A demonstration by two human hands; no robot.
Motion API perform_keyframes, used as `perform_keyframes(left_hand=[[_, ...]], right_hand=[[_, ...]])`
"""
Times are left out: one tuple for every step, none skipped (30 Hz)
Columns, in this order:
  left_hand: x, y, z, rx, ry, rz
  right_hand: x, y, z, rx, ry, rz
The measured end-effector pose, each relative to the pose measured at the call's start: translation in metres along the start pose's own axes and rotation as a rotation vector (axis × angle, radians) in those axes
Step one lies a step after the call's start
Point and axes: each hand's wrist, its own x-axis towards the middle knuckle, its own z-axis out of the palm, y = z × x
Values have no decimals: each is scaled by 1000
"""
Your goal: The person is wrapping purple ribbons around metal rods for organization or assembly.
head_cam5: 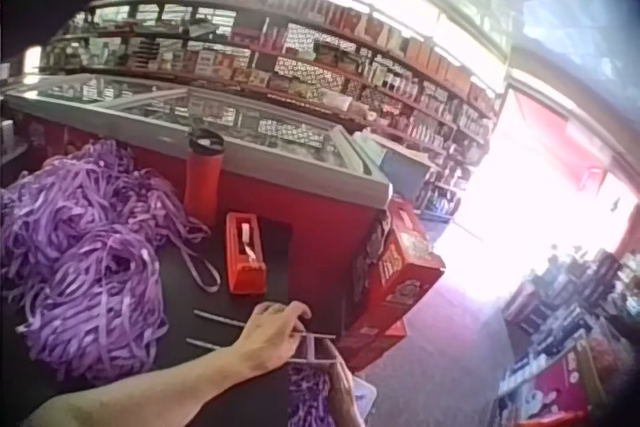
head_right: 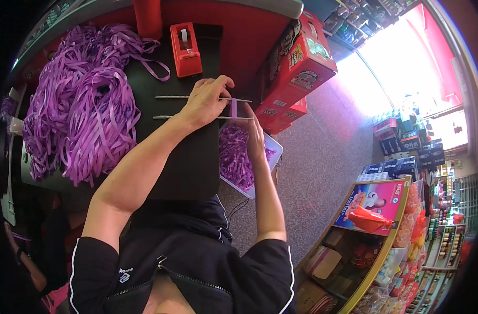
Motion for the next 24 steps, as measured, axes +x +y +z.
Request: perform_keyframes(left_hand=[[-1, -2, -2, 3, 3, -11], [-1, -1, -4, 4, 7, -16], [0, 0, -6, 4, 10, -19], [0, -2, -6, 11, 11, -2], [0, -3, -5, 17, -2, -3], [-1, -4, -5, 24, -15, -6], [1, -2, -5, 28, -28, -3], [1, 1, -6, 26, -44, -3], [4, 4, -8, -39, -74, -50], [7, 5, -10, -105, -99, -99], [9, 7, -12, -170, -124, -147], [11, 8, -15, -185, -98, -128], [13, 10, -17, -198, -72, -109], [14, 12, -20, -211, -46, -90], [14, 14, -22, -222, -18, -72], [13, 22, -27, -226, 8, -46], [12, 28, -34, -216, -18, -73], [10, 34, -42, -205, -43, -100], [7, 42, -50, -192, -72, -127], [4, 53, -56, -246, -147, -281], [-2, 65, -61, -299, -224, -435], [-8, 72, -65, -352, -295, -590], [-13, 73, -62, -444, -320, -625], [-18, 70, -56, -537, -345, -659]], right_hand=[[-19, -17, 4, 143, 35, 93], [-31, -35, 7, 282, 74, 182], [-37, -51, 11, 319, 100, 163], [-43, -64, 15, 359, 130, 145], [-48, -73, 17, 398, 159, 126], [-50, -76, 14, 298, 154, 133], [-50, -82, 11, 310, 143, 128], [-48, -90, 9, 322, 130, 122], [-47, -99, 8, 335, 115, 116], [-44, -110, 7, 305, 92, 131], [-42, -115, 8, 313, 74, 145], [-41, -120, 10, 321, 55, 159], [-38, -123, 11, 331, 36, 173], [-36, -117, 8, 247, 20, 157], [-37, -118, 6, 221, 24, 149], [-38, -119, 6, 197, 33, 143], [-39, -120, 6, 174, 42, 138], [-39, -120, 6, 153, 41, 136], [-40, -118, 6, 136, 42, 134], [-40, -116, 6, 118, 45, 133], [-40, -116, 7, 145, 53, 142], [-40, -117, 9, 172, 57, 149], [-40, -117, 10, 198, 61, 156], [-41, -117, 9, 211, 66, 158]])
